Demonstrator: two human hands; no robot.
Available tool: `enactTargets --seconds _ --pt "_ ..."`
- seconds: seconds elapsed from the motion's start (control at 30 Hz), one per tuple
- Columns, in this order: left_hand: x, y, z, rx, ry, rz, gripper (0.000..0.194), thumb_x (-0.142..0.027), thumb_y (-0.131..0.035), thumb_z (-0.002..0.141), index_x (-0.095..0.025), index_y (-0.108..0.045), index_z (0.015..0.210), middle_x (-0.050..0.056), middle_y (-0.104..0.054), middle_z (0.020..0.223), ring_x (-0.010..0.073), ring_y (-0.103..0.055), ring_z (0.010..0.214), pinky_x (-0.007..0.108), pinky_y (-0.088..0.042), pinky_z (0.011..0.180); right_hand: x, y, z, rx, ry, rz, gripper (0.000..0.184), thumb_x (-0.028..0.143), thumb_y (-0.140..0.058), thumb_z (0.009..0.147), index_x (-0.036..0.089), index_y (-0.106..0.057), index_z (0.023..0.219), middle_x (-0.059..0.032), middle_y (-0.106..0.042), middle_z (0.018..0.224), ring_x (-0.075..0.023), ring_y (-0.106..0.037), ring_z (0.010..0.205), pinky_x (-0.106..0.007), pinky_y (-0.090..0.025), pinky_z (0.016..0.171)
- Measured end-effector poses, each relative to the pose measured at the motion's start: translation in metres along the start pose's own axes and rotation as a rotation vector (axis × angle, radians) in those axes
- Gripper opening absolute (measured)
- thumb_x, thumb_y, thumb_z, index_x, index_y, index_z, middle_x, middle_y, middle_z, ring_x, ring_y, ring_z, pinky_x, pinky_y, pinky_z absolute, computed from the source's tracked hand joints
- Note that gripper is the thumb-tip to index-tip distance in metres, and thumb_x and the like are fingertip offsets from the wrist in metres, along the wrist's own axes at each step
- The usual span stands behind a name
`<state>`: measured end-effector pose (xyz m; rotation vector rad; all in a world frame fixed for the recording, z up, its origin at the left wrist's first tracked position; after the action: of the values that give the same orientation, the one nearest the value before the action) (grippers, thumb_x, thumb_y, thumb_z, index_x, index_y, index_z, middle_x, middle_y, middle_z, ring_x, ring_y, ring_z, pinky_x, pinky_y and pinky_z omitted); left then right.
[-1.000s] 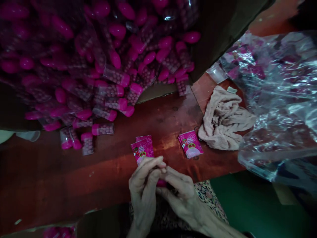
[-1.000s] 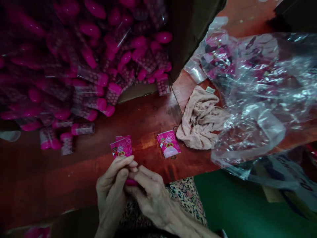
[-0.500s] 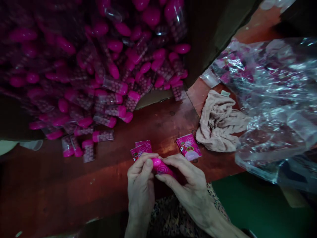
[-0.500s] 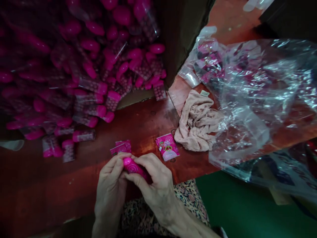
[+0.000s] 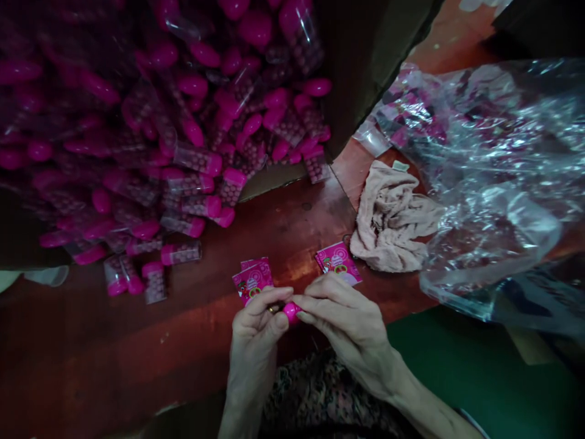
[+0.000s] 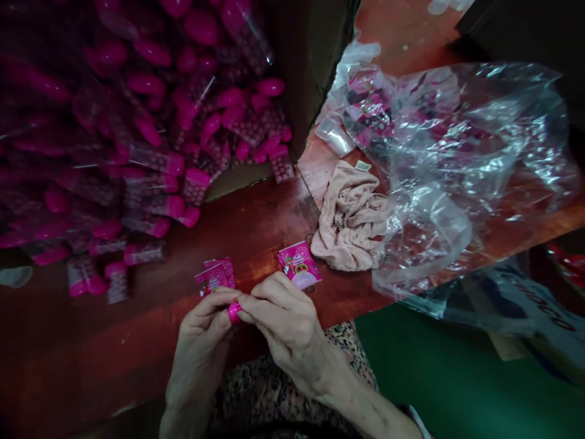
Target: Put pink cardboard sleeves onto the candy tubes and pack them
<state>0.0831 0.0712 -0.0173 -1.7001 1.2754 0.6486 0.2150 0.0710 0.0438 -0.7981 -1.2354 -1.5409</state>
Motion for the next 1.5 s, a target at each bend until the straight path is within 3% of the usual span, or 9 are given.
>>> enactTargets --seconds 0.3,0.53,0.67,0.8,1.0,1.3,1.4,1.5 --pt "-0.016 -0.005 -0.001 0.092 -0.154 0.146 0.012 -0.014 -0.065 0.073 -0.02 -0.073 0.081 0.004 -0.062 0.079 0.0147 -0.056 0.079 0.024 -0.045 0.07 -0.008 0.0 0.002 -0.008 -0.061 0.063 0.018 0.017 -0.059 0.083 0.024 -0.071 0.095 -0.0025 -0.06 0.074 -0.0142 -0.056 0.07 -0.027 -0.048 0.06" --pt "0.002 -0.002 -0.001 -0.033 -0.024 0.014 0.008 -0.017 -0.069 0.069 -0.019 -0.071 0.077 0.002 -0.062 0.081 0.0121 -0.056 0.076 0.021 -0.045 0.067 -0.016 -0.003 0.0 0.108 -0.023 0.016 0.024 0.014 -0.056 0.084 0.025 -0.068 0.102 -0.0034 -0.061 0.081 -0.0149 -0.055 0.074 -0.029 -0.047 0.064" --pt "0.007 0.0 0.0 -0.087 0.058 -0.031 0.019 -0.024 -0.07 0.069 -0.019 -0.071 0.087 0.004 -0.065 0.084 0.0121 -0.059 0.073 0.022 -0.046 0.067 -0.034 0.008 -0.002 -0.013 -0.264 0.109 0.029 0.029 -0.068 0.077 0.024 -0.065 0.105 -0.003 -0.068 0.085 -0.0164 -0.063 0.077 -0.029 -0.051 0.069" --pt "0.0 -0.005 0.003 -0.039 -0.004 -0.001 0.014 -0.023 -0.069 0.07 -0.019 -0.071 0.083 0.004 -0.06 0.087 0.0131 -0.056 0.076 0.023 -0.045 0.068 -0.047 0.016 -0.009 -0.09 -0.527 0.168 0.025 0.035 -0.073 0.069 0.019 -0.069 0.087 -0.0027 -0.069 0.076 -0.0169 -0.064 0.067 -0.027 -0.052 0.059" --pt "-0.018 -0.021 0.008 0.239 -0.117 0.157 0.011 -0.019 -0.064 0.075 -0.02 -0.071 0.083 0.005 -0.055 0.086 0.0166 -0.051 0.084 0.026 -0.042 0.073 -0.035 0.02 -0.007 -0.078 -0.448 0.167 0.011 0.031 -0.069 0.076 0.02 -0.068 0.078 -0.0012 -0.067 0.074 -0.0147 -0.061 0.067 -0.024 -0.049 0.062" --pt "-0.013 -0.035 -0.001 0.443 0.052 0.018 0.008 -0.017 -0.069 0.069 -0.017 -0.064 0.075 0.001 -0.052 0.078 0.0132 -0.049 0.074 0.024 -0.04 0.068 -0.026 0.019 -0.01 0.056 -0.378 0.311 0.011 0.028 -0.062 0.081 0.019 -0.066 0.079 -0.0005 -0.06 0.071 -0.014 -0.056 0.067 -0.026 -0.045 0.062" --pt "-0.012 -0.037 -0.005 0.427 0.083 -0.033 0.012 -0.019 -0.072 0.066 -0.017 -0.063 0.073 0.001 -0.053 0.075 0.0117 -0.049 0.071 0.022 -0.04 0.066 -0.022 0.02 -0.009 0.07 -0.366 0.322 0.011 0.029 -0.061 0.082 0.019 -0.066 0.079 -0.0001 -0.059 0.07 -0.0135 -0.054 0.066 -0.025 -0.044 0.061" --pt "-0.016 -0.033 -0.009 0.304 -0.005 -0.034 0.021 -0.028 -0.072 0.067 -0.018 -0.066 0.085 0.003 -0.059 0.083 0.0132 -0.053 0.078 0.023 -0.044 0.071 -0.023 0.023 -0.01 0.004 -0.366 0.312 0.008 0.026 -0.061 0.082 0.02 -0.066 0.081 0.0002 -0.061 0.073 -0.0128 -0.055 0.067 -0.024 -0.045 0.063"
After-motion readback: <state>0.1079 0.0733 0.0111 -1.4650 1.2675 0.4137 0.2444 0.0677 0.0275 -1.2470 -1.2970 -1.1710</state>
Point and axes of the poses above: each hand's wrist, its own z-axis towards the middle knuckle, its own y-axis out of the back of the hand, x = y × z, the point moved 7 cm from there along z, towards the middle knuckle
